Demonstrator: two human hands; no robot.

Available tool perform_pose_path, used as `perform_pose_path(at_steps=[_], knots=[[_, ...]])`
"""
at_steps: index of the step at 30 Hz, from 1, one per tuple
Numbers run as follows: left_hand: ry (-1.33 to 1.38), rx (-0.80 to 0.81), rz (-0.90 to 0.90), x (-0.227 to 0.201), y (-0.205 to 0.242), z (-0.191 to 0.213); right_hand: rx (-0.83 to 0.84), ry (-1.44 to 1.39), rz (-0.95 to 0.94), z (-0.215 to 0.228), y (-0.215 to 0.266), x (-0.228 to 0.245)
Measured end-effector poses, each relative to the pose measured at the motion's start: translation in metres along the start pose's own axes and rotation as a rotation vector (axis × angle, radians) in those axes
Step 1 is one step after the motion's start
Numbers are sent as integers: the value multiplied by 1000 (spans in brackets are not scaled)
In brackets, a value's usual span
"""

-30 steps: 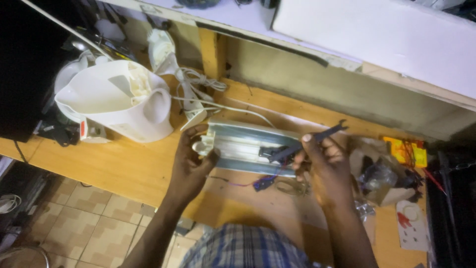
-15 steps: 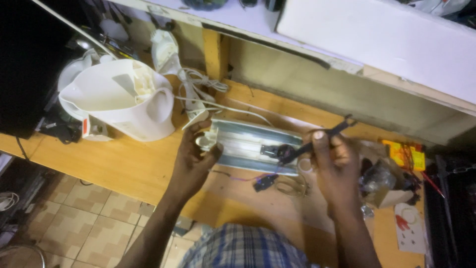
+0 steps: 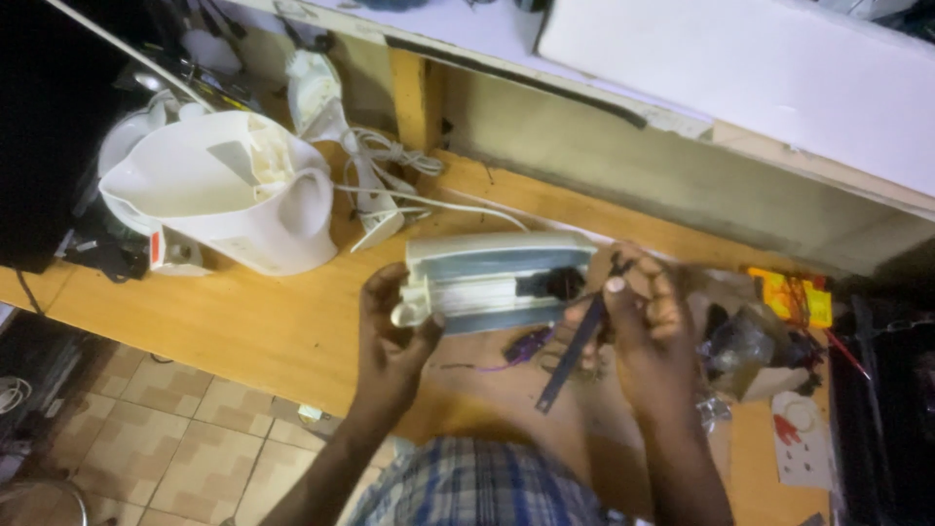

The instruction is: The person disassembles a white electric kettle, uses a multimeter to test the internal heating element, and then uses a screwdriver to adjust or remove components inside the kettle's base.

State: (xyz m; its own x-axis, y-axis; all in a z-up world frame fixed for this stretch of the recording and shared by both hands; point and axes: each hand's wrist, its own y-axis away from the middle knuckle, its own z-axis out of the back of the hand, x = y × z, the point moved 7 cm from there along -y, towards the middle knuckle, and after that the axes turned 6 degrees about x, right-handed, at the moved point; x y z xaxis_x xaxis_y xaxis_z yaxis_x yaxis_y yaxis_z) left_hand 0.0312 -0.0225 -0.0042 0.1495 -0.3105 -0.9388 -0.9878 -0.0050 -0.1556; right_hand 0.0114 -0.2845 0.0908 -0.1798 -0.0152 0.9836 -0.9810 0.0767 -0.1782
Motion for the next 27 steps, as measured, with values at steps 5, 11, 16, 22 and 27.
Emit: perform_pose_path(at_steps=[5, 11, 16, 22, 27], knots=[[-59, 10, -27, 1, 15, -8, -211, -237, -325, -4, 18, -59], [-467, 163, -159, 20, 17, 15, -112, -295, -331, -24, 31, -101], [-471, 273, -25, 8, 18, 14, -102, -245, -357, -25, 47, -118], [-582, 381, 67, -2, 18, 15, -116, -445, -457, -28, 66, -160], [-635, 292, 124, -9, 2, 10, -88, -435, -366, -28, 59, -145]])
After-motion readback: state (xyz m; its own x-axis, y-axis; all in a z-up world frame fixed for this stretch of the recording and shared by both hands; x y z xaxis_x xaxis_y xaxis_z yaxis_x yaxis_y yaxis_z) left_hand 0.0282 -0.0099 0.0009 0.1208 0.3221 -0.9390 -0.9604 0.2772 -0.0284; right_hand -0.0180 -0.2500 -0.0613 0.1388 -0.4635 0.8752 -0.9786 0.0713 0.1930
